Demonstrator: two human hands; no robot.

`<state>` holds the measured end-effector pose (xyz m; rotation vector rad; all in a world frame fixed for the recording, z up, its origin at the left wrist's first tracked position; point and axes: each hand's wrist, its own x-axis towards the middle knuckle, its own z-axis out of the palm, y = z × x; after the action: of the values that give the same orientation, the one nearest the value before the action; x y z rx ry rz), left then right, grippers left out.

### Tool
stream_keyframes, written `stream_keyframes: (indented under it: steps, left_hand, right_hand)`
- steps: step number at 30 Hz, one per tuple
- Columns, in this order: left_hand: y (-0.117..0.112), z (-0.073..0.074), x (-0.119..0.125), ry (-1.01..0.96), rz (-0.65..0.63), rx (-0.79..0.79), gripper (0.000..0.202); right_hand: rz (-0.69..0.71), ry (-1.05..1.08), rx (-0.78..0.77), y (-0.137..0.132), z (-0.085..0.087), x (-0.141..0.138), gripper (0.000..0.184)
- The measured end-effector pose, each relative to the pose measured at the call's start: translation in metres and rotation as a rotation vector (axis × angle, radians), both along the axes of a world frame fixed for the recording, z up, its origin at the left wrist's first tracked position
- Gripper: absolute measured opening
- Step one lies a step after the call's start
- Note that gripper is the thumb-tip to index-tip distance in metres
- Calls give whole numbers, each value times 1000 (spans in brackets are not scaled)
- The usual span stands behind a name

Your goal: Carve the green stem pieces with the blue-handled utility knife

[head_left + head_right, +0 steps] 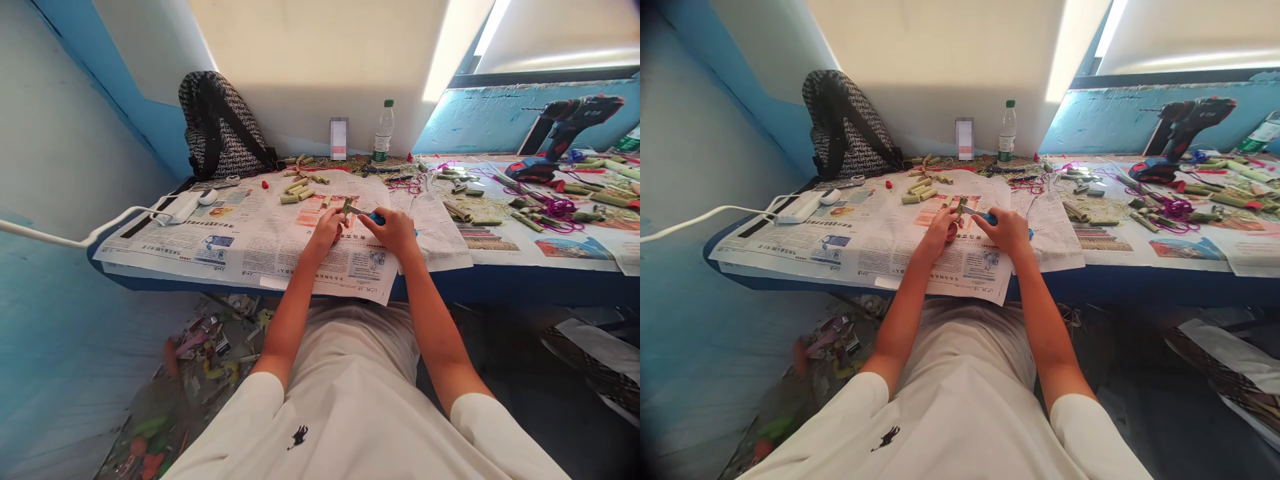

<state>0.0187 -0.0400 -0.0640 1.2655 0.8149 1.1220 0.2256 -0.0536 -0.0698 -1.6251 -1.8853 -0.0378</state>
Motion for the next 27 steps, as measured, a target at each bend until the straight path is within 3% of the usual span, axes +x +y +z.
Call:
stream_keyframes:
  steps: [8, 16, 27]
  left_hand:
    - [-3, 4, 1, 52, 3, 3, 12]
    - [0, -2, -1, 38, -31, 20, 17]
    - [-7, 6, 1, 73, 0, 32, 24]
  right_hand:
    - [38, 2, -8, 0, -1, 1, 70]
    - [32, 11, -22, -2, 2, 0, 66]
    - [39, 3, -38, -4, 5, -1, 65]
